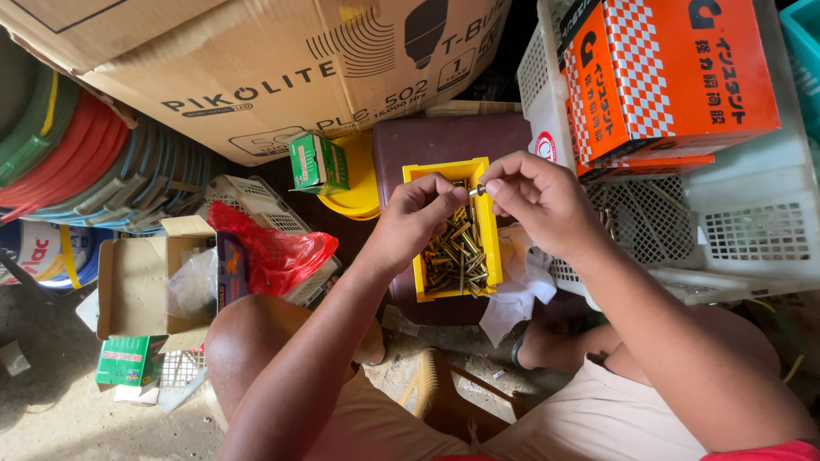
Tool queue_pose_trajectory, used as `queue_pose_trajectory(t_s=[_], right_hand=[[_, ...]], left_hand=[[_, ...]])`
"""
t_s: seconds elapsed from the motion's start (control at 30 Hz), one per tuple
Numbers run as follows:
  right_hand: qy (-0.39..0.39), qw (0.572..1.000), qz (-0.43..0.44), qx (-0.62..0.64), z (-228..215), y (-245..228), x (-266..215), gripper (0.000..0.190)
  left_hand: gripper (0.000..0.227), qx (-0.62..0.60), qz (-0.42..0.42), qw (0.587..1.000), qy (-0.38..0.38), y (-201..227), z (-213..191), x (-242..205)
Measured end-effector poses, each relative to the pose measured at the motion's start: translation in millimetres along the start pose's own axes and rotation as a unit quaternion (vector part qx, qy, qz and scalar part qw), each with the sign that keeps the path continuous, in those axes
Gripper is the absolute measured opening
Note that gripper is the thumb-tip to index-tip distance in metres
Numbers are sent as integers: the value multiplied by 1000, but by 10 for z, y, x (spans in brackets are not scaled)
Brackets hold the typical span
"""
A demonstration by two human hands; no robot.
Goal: The person sits on the floor and repeatedly picks up nails from a yellow container, inserting them into a metal tube held in the left hand. The person handles the nails and tube by hand, occasionally adjusting the pile of nails in the container.
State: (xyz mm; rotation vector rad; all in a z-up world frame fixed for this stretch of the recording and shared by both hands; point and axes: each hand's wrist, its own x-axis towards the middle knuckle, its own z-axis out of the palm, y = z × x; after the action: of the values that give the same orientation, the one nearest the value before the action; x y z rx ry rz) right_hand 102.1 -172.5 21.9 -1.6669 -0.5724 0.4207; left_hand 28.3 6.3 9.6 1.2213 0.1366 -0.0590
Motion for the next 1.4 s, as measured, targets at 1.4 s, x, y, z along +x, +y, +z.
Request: queue_pose_trajectory(t_s=[1.4], right_hand=[[-198,739,5,-644,857,1711,784,27]], left_hand=[[15,-26,86,993,81,306,-330,-6]])
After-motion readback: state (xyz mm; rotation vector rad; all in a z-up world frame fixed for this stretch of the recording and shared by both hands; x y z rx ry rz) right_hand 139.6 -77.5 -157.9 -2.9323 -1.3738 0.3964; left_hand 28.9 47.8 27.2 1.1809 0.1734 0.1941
